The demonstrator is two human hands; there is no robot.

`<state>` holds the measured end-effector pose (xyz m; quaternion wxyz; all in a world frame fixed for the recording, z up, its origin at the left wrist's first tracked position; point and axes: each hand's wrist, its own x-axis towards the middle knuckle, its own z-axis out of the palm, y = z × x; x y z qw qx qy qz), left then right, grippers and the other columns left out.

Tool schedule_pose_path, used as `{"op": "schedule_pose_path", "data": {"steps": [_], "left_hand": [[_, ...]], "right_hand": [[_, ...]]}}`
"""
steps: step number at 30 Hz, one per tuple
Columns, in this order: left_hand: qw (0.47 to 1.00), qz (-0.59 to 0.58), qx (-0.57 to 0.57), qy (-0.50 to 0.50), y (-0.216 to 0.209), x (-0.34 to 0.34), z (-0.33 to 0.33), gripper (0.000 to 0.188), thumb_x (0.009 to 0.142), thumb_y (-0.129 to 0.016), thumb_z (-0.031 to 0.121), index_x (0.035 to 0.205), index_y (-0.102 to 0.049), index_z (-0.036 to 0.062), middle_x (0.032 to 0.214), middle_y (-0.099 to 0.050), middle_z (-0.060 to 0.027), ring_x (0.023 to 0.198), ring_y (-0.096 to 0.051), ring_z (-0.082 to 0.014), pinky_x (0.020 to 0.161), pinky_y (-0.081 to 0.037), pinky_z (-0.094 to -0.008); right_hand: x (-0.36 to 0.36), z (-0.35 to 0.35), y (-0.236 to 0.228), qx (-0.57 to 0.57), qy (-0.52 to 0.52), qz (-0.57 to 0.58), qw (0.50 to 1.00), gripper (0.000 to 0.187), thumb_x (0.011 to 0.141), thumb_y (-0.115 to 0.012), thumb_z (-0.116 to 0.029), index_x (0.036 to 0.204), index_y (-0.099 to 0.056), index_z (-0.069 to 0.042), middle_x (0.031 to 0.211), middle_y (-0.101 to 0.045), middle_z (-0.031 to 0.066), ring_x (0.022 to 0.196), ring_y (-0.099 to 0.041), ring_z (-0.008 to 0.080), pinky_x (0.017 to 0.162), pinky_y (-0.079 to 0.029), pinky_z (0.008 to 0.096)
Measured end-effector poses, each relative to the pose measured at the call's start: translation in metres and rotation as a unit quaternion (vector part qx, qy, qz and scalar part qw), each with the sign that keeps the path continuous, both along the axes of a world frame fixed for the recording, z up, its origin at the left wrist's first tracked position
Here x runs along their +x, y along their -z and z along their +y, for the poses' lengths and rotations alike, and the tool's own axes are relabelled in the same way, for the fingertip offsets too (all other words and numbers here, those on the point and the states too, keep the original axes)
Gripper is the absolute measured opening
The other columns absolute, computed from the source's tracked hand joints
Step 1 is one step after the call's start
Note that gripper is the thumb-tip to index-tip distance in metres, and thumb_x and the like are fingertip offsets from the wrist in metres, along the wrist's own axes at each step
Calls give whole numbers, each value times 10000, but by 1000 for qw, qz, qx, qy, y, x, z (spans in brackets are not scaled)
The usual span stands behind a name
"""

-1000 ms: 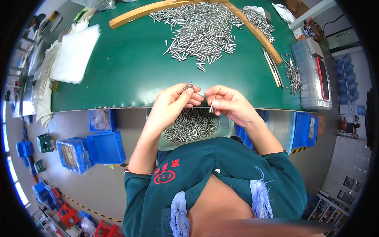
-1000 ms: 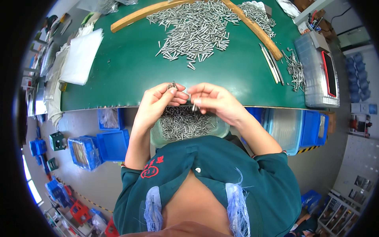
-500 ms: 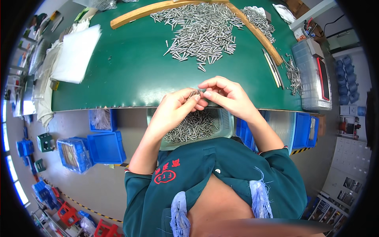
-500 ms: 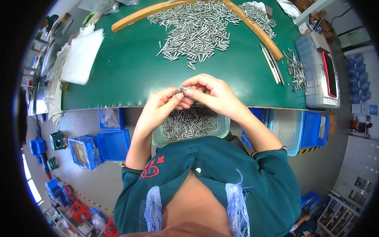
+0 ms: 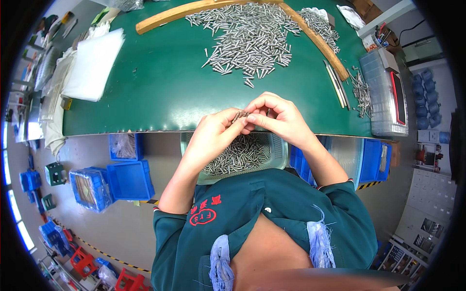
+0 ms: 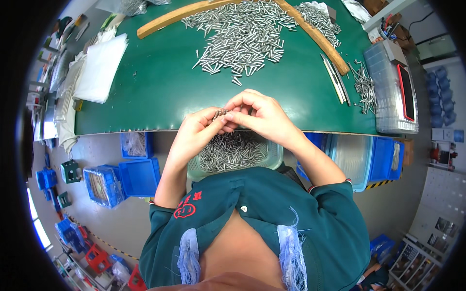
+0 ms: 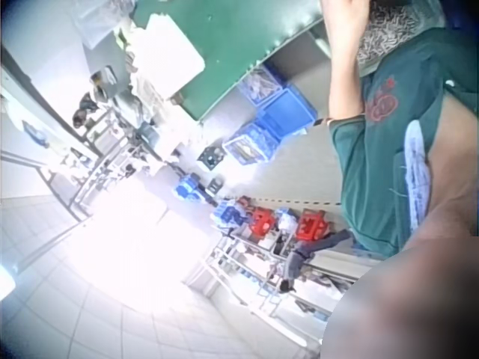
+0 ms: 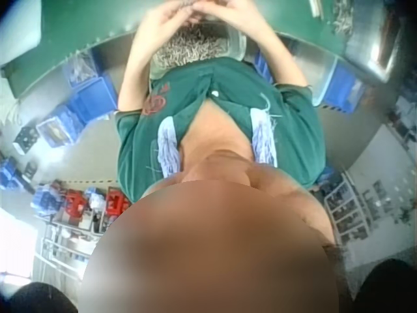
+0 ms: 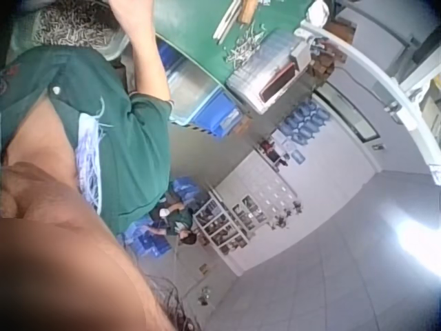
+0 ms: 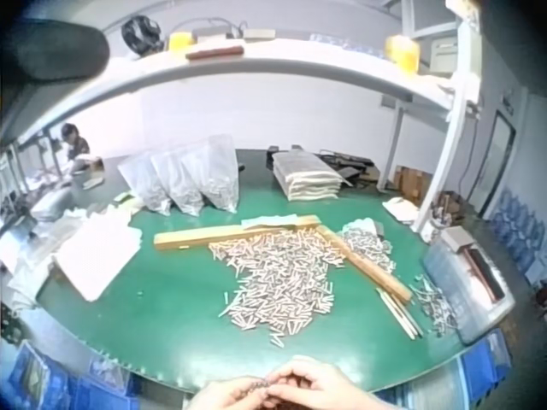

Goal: Sorting small metal pins into a plastic tray on a workshop table.

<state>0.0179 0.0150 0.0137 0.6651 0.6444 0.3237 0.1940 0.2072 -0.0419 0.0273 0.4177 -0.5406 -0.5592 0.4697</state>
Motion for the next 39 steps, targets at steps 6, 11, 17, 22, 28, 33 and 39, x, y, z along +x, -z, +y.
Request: {"op": "schedule_pose_path", "data": {"steps": [6,11,17,22,28,33,39], "left_hand": [[999,32,39,-7,-7,1,-2,239,939,-523,160,1031,-638,-29,877,-709,-105,844,-688,-157,750,-532,-283],[979,150,134,-4,-14,3,-4,196,905,-595,141,995,-643,-26,841,-693,-107,798,-662,-132,701,-516,-276],[972,195,128,25,-20,4,-5,189,888,-612,129,989,-640,-27,876,-702,-126,818,-674,-146,706,-518,-280],[998,9,32,46,-24,-7,-8,234,894,-610,127,1074,-624,-23,926,-714,-99,863,-680,-132,745,-535,-272],[995,36,78,-47,-18,-14,3,208,914,-567,69,1085,-627,-32,924,-706,-113,880,-662,-142,778,-518,-264],[974,109,190,-51,-17,0,12,205,905,-579,106,1079,-640,18,938,-700,-121,875,-671,-165,771,-513,-279],[874,138,462,-58,2,36,33,229,846,-619,144,1061,-622,64,996,-626,-102,971,-603,-277,819,-491,-381]], "right_hand": [[0,0,0,8,4,-24,1000,195,845,-693,-182,970,-669,-35,818,-585,14,684,-542,66,617,-449,227],[-8,-1,-3,68,8,-55,996,176,843,-690,-158,969,-673,-37,829,-602,21,710,-577,79,624,-459,234],[-5,-3,5,-4,-3,32,999,153,871,-661,-136,977,-661,-27,853,-630,15,726,-597,94,625,-464,220],[10,-1,7,-244,56,462,851,171,929,-596,-196,1002,-582,-42,795,-575,8,651,-488,50,543,-407,183],[22,-12,13,-217,-78,284,931,169,912,-620,-177,979,-644,-24,845,-626,-11,743,-545,32,583,-443,187],[15,-10,8,-123,-82,142,979,230,888,-659,-168,1052,-647,-7,956,-654,20,845,-578,71,730,-474,225],[19,9,8,59,66,-262,961,178,857,-641,-191,993,-649,-76,876,-615,69,785,-633,181,687,-496,311]]}}
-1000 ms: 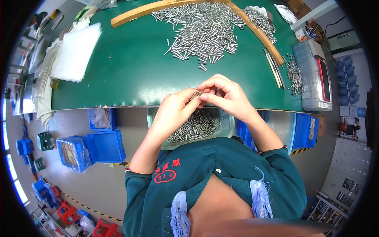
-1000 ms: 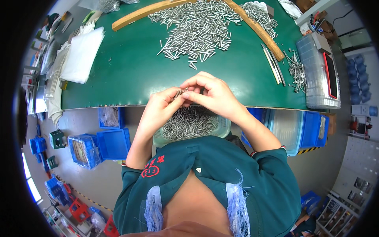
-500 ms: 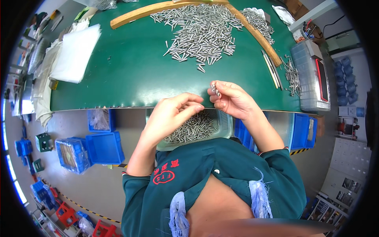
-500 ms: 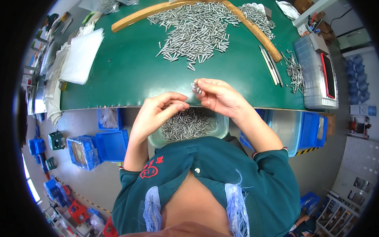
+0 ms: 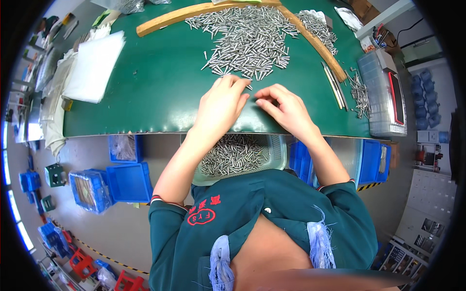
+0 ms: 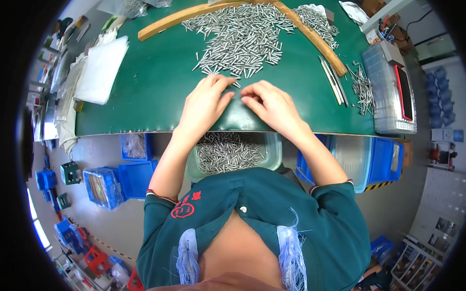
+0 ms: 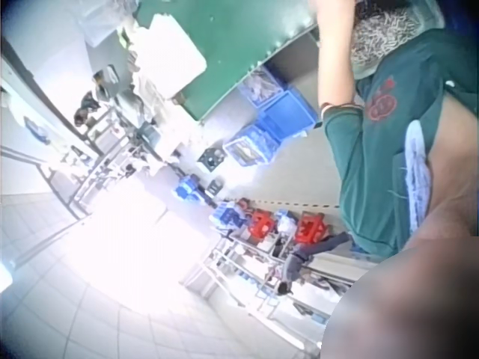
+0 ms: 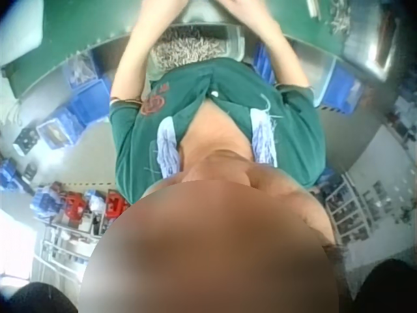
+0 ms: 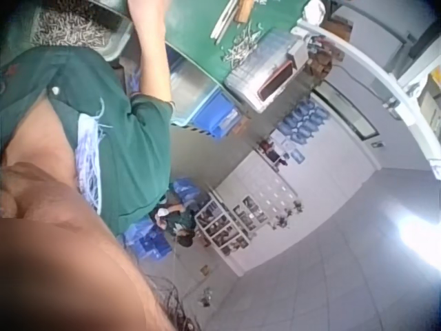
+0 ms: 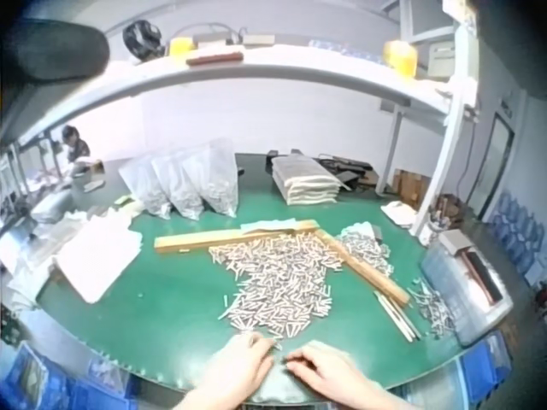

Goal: Sorting small metal pins into a plastic tray on a workshop table.

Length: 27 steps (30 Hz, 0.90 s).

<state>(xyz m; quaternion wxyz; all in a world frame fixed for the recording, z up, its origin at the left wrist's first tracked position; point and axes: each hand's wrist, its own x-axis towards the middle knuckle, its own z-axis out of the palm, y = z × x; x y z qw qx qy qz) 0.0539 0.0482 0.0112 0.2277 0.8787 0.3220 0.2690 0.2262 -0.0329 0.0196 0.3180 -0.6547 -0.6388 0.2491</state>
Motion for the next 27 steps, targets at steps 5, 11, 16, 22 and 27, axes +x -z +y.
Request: {"op": "schedule_pose_path", "data": {"steps": [5,11,16,22,27], "left_hand": [[997,68,45,11,13,18,15,231,792,-654,123,1010,-613,60,971,-572,-100,962,-560,-295,823,-479,-376],[995,40,32,85,12,2,5,188,788,-631,64,973,-598,52,938,-572,-101,923,-562,-288,819,-464,-378],[997,58,40,33,11,-8,-7,150,798,-635,75,934,-583,41,944,-573,-101,911,-562,-279,793,-465,-372],[997,52,-27,-40,3,-16,-12,129,874,-592,161,943,-591,52,887,-603,-107,856,-597,-287,755,-478,-390],[987,69,67,-125,4,-14,20,152,867,-592,159,990,-612,72,953,-594,-104,895,-593,-280,760,-502,-391]], "right_hand": [[0,4,16,57,46,-93,993,172,846,-644,-193,993,-651,-105,875,-613,44,751,-634,201,683,-505,334],[-3,0,8,22,16,-81,996,165,836,-648,-189,984,-655,-116,876,-592,36,831,-622,193,688,-508,323],[-9,1,17,131,-1,-159,979,119,827,-668,-159,941,-666,-122,866,-584,5,757,-615,168,661,-503,308],[-18,-4,9,63,-25,-118,991,223,799,-692,-239,977,-628,-121,939,-567,43,913,-592,224,733,-503,354],[-30,1,12,140,-58,-158,976,203,799,-684,-219,965,-633,-113,968,-560,30,889,-578,204,740,-505,337]]}}
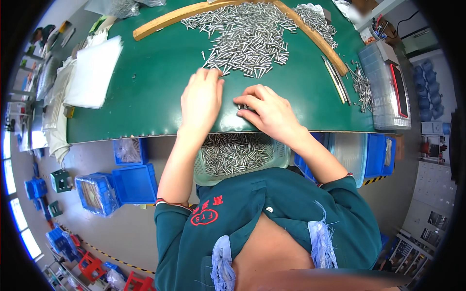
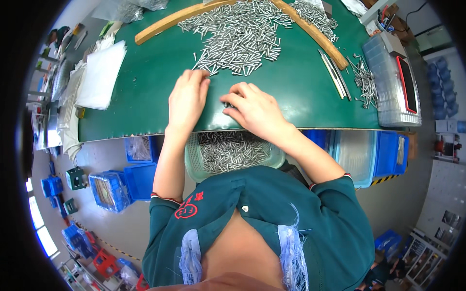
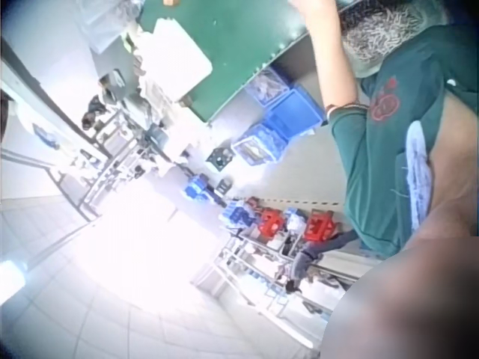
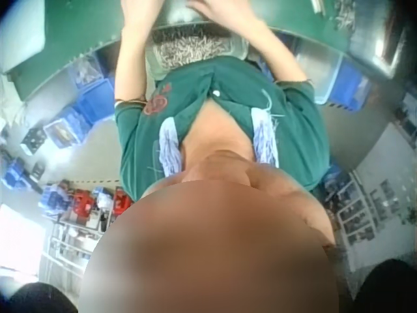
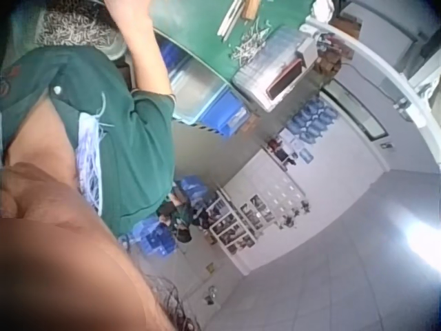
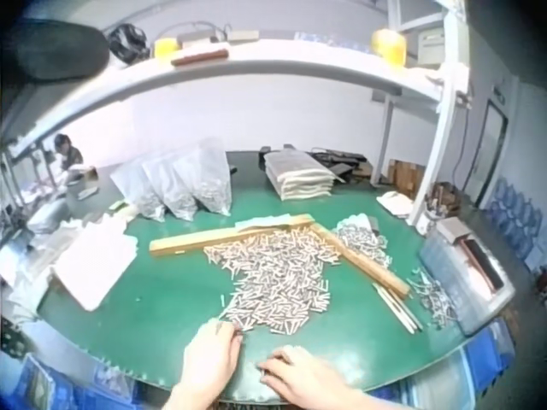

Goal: Sorting small metal pins into a plastic tray on a workshop table.

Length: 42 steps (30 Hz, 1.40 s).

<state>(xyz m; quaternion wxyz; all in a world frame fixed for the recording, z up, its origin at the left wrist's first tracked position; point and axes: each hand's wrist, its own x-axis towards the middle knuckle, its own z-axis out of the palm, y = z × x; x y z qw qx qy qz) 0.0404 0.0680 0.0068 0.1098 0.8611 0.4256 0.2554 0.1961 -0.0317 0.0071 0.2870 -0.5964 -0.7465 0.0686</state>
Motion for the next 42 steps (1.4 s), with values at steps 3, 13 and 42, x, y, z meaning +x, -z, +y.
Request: {"op": "schedule_pose_path", "data": {"steps": [3,13,42], "left_hand": [[1000,-13,16,9,14,5,24,167,850,-613,145,997,-613,66,1009,-579,-116,950,-581,-290,792,-499,-395],[996,-7,0,93,7,11,13,162,814,-646,101,976,-655,89,993,-560,-105,957,-563,-270,823,-476,-363],[989,-35,-38,140,3,-9,-42,88,830,-624,96,910,-635,62,831,-550,-91,795,-572,-267,710,-473,-374]], "right_hand": [[2,7,7,9,-6,-15,1000,153,797,-677,-182,927,-637,-112,954,-566,16,872,-581,201,728,-508,326],[33,4,2,32,86,-41,995,151,780,-697,-183,905,-644,-116,931,-590,-3,863,-598,191,728,-509,325],[17,-2,-2,-2,0,-43,999,273,770,-711,-295,971,-647,-121,935,-558,23,846,-576,211,707,-492,338]]}}
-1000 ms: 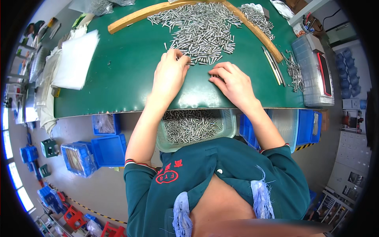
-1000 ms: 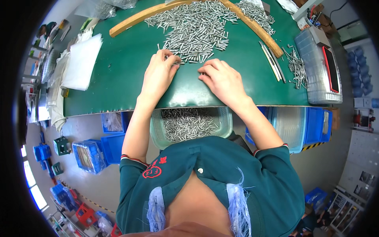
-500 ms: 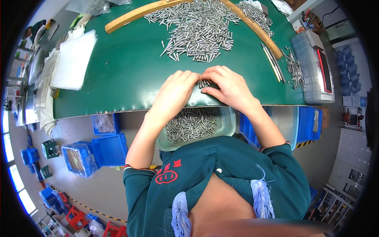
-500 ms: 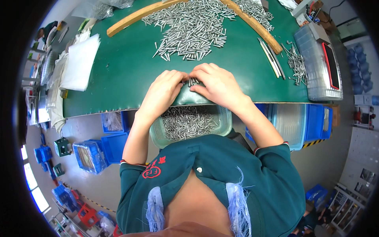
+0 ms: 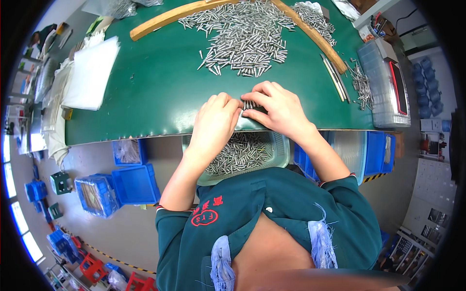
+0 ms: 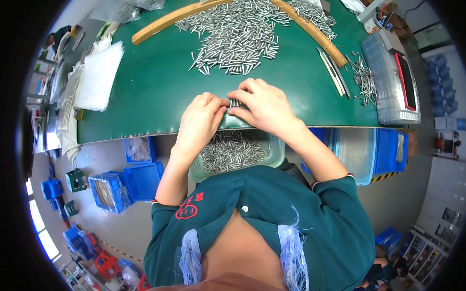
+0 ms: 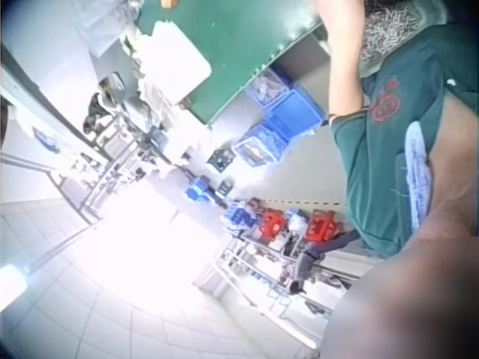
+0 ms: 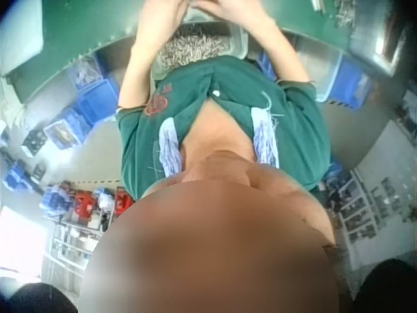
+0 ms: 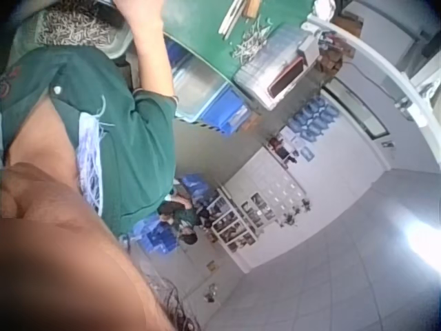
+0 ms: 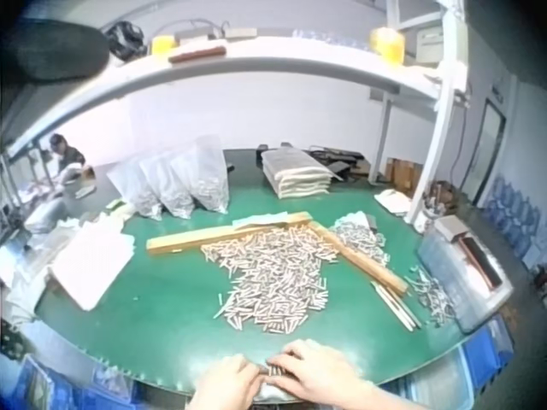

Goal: Sorting small metal pins into a plastic tray on a workshop table.

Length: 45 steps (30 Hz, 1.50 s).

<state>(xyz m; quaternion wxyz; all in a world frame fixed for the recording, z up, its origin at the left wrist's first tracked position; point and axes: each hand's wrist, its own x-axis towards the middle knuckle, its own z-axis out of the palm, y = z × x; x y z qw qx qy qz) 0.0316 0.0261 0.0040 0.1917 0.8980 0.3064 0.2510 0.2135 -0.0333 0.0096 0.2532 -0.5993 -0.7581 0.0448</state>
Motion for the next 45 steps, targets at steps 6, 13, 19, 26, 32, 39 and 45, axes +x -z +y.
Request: {"op": "schedule_pose_path", "data": {"steps": [6,13,19,26,32,39,45], "left_hand": [[836,-125,-530,72,-4,-17,-19,178,938,-543,104,1035,-640,-9,897,-665,-80,727,-628,-137,642,-501,-262],[460,-252,-848,75,26,-13,-33,406,987,-468,238,1219,-494,-95,1162,-598,-228,1105,-597,-325,911,-527,-403],[456,-257,-850,61,30,-4,-39,350,992,-446,189,1194,-498,-92,1133,-607,-236,1072,-613,-336,896,-542,-419],[542,-225,-807,70,30,-1,-47,351,997,-448,210,1191,-511,-76,1120,-617,-218,1041,-633,-290,865,-546,-358],[662,-177,-722,97,15,-4,-46,353,1004,-435,220,1221,-520,-44,1109,-630,-181,1037,-635,-248,870,-533,-332],[677,-184,-702,122,14,-8,-39,349,1005,-436,243,1188,-557,-29,1068,-649,-154,988,-653,-224,847,-539,-309],[689,-189,-691,105,6,-8,-37,326,1007,-429,222,1172,-563,-26,1020,-661,-137,965,-658,-209,831,-543,-303]], "right_hand": [[6,-4,2,26,12,-21,999,195,775,-708,-271,915,-657,-146,879,-568,-6,801,-572,183,671,-492,318],[7,-28,-10,-61,-51,9,997,201,756,-720,-195,938,-667,-130,928,-612,-7,828,-592,192,682,-493,311],[0,-44,-18,-85,-76,17,993,228,762,-709,-173,981,-668,-123,955,-615,5,844,-601,199,688,-500,310],[2,-48,-18,-137,-52,77,986,343,806,-670,-116,1144,-616,-123,1026,-606,36,910,-609,218,736,-510,318],[4,-45,-18,-211,-57,225,950,461,821,-651,-56,1267,-559,-125,1052,-586,38,826,-573,150,696,-485,271],[4,-42,-19,-241,-48,366,898,492,829,-663,-93,1299,-521,-118,989,-545,41,769,-533,114,671,-469,254],[4,-42,-19,-234,-57,395,887,564,826,-665,-88,1353,-466,-127,1028,-521,40,782,-528,93,640,-458,226]]}}
